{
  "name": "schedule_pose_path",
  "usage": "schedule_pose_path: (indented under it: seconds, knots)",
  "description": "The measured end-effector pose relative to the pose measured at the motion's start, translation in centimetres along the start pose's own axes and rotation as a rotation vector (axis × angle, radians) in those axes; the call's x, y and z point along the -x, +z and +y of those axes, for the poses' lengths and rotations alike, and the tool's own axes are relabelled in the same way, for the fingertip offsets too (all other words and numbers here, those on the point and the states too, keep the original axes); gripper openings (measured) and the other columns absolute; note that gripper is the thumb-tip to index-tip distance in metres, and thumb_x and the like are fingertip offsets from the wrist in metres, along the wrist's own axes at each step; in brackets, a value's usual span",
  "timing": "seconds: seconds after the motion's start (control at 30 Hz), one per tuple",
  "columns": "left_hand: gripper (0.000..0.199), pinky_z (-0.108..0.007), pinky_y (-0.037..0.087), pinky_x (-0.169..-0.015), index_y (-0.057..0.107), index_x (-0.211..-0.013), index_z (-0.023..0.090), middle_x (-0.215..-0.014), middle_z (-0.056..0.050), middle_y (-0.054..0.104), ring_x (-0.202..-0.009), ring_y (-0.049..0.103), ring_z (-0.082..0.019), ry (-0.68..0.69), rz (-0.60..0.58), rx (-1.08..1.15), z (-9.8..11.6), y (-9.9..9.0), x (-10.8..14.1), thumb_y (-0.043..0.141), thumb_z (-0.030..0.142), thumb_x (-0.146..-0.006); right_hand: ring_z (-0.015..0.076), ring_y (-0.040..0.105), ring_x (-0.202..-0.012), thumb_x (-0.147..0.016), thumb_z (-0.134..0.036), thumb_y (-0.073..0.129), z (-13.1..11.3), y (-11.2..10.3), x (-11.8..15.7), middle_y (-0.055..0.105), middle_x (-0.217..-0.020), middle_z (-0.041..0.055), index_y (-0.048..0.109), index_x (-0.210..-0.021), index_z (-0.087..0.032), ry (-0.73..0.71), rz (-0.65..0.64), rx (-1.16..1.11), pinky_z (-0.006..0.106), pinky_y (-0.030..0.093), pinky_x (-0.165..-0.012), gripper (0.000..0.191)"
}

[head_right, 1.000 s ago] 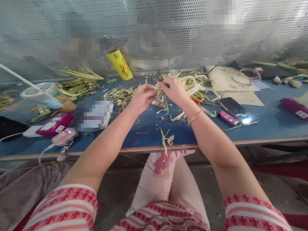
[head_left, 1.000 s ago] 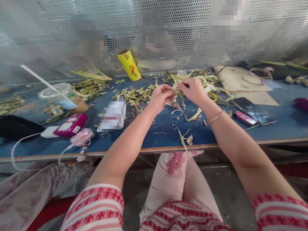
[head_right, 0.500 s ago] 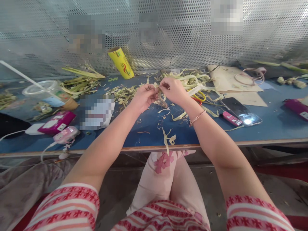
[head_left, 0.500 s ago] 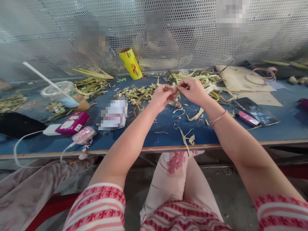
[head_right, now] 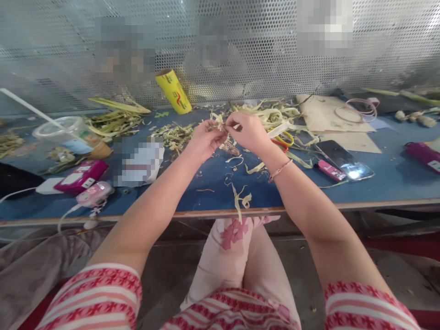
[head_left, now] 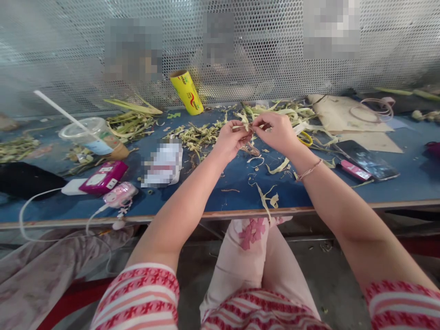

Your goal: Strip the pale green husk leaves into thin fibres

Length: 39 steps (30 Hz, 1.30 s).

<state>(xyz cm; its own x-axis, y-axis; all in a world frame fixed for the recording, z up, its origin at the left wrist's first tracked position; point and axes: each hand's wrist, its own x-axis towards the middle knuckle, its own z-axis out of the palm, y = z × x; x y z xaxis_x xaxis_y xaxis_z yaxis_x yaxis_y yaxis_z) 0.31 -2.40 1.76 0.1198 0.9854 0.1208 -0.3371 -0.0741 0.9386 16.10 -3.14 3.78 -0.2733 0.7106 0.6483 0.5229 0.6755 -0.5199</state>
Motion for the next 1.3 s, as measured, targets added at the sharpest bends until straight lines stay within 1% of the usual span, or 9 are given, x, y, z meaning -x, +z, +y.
schedule_pose_path:
  seconds: [0.3,0.57,0.7,0.83,0.93,1.07,1.13,1.2,1.3]
  knots:
    - [0.028,-0.033,0.056,-0.085,0.047,-0.083,0.023,-0.076,0.002,0.064,-0.080,0.069,-0.013,0.052,-0.035,0.045,0.4,-0.1,0.0,0.067,0.008,-0.071,0.0231,0.061,-0.101,-0.081,-0.012,0.061,-0.1,-0.2,0.0,0.068,-0.102,0.0067,0.066,-0.076,-0.023,-0.069,-0.020,-0.011,0.042,0.055,-0.087,0.013]
    - [0.030,-0.033,0.055,-0.090,0.050,-0.085,0.023,-0.075,0.004,0.062,-0.086,0.070,-0.014,0.065,-0.075,0.087,0.5,0.4,0.6,0.070,0.008,-0.067,0.0227,0.062,-0.096,-0.080,-0.010,0.057,0.6,0.2,-0.1,0.066,-0.097,0.0078,0.064,-0.077,-0.022,-0.103,0.036,0.050,0.042,0.055,-0.083,0.014]
    - [0.026,-0.033,0.056,-0.088,0.052,-0.084,0.022,-0.074,0.003,0.063,-0.087,0.070,-0.015,0.057,-0.073,0.143,0.7,0.4,0.8,0.074,0.021,-0.071,0.0212,0.062,-0.091,-0.082,-0.011,0.055,1.2,0.4,-0.1,0.065,-0.093,0.0066,0.063,-0.080,-0.021,-0.146,0.047,0.100,0.043,0.054,-0.084,0.013]
    - [0.030,-0.032,0.057,-0.077,0.053,-0.084,0.023,-0.072,0.000,0.063,-0.081,0.069,-0.017,0.022,-0.061,0.145,0.9,0.2,0.7,0.076,0.039,-0.075,0.0214,0.061,-0.092,-0.084,-0.009,0.053,1.0,0.3,0.0,0.065,-0.094,0.0069,0.061,-0.081,-0.021,-0.215,-0.008,0.170,0.043,0.052,-0.087,0.014]
    - [0.035,-0.029,0.056,-0.071,0.053,-0.088,0.024,-0.072,0.001,0.063,-0.075,0.067,-0.015,0.046,-0.029,0.066,0.5,0.0,0.4,0.081,0.038,-0.073,0.0216,0.061,-0.093,-0.084,-0.008,0.052,0.8,0.2,0.1,0.065,-0.092,0.0071,0.060,-0.081,-0.021,-0.266,-0.051,0.203,0.042,0.051,-0.087,0.015]
    - [0.038,-0.031,0.055,-0.074,0.052,-0.100,0.026,-0.077,0.001,0.064,-0.076,0.066,-0.015,0.138,0.046,-0.087,-0.4,-0.3,-0.3,0.080,0.036,-0.076,0.0207,0.061,-0.091,-0.084,-0.009,0.052,0.9,0.3,0.1,0.065,-0.091,0.0060,0.060,-0.083,-0.022,-0.260,-0.023,0.183,0.040,0.052,-0.085,0.014]
    - [0.043,-0.034,0.055,-0.079,0.051,-0.110,0.027,-0.085,-0.002,0.065,-0.085,0.067,-0.018,0.223,0.080,-0.238,-0.8,-0.6,-0.7,0.079,0.039,-0.078,0.0205,0.061,-0.089,-0.083,-0.010,0.053,1.1,0.3,0.0,0.066,-0.090,0.0060,0.060,-0.082,-0.022,-0.235,0.006,0.154,0.040,0.052,-0.082,0.014]
    - [0.052,-0.039,0.053,-0.086,0.050,-0.119,0.029,-0.102,-0.006,0.066,-0.100,0.067,-0.023,0.356,0.121,-0.445,-1.0,-1.1,-1.0,0.078,0.042,-0.078,0.0205,0.061,-0.088,-0.082,-0.010,0.053,1.2,0.3,0.0,0.066,-0.089,0.0065,0.059,-0.079,-0.021,-0.224,0.019,0.125,0.039,0.052,-0.081,0.013]
    - [0.054,-0.045,0.046,-0.102,0.053,-0.125,0.030,-0.132,-0.011,0.057,-0.129,0.053,-0.030,0.617,0.185,-0.811,-0.7,-1.6,-1.0,0.077,0.044,-0.078,0.0201,0.061,-0.087,-0.079,-0.009,0.053,1.2,0.3,-0.1,0.067,-0.089,0.0065,0.058,-0.074,-0.021,-0.235,-0.004,0.087,0.039,0.051,-0.082,0.014]
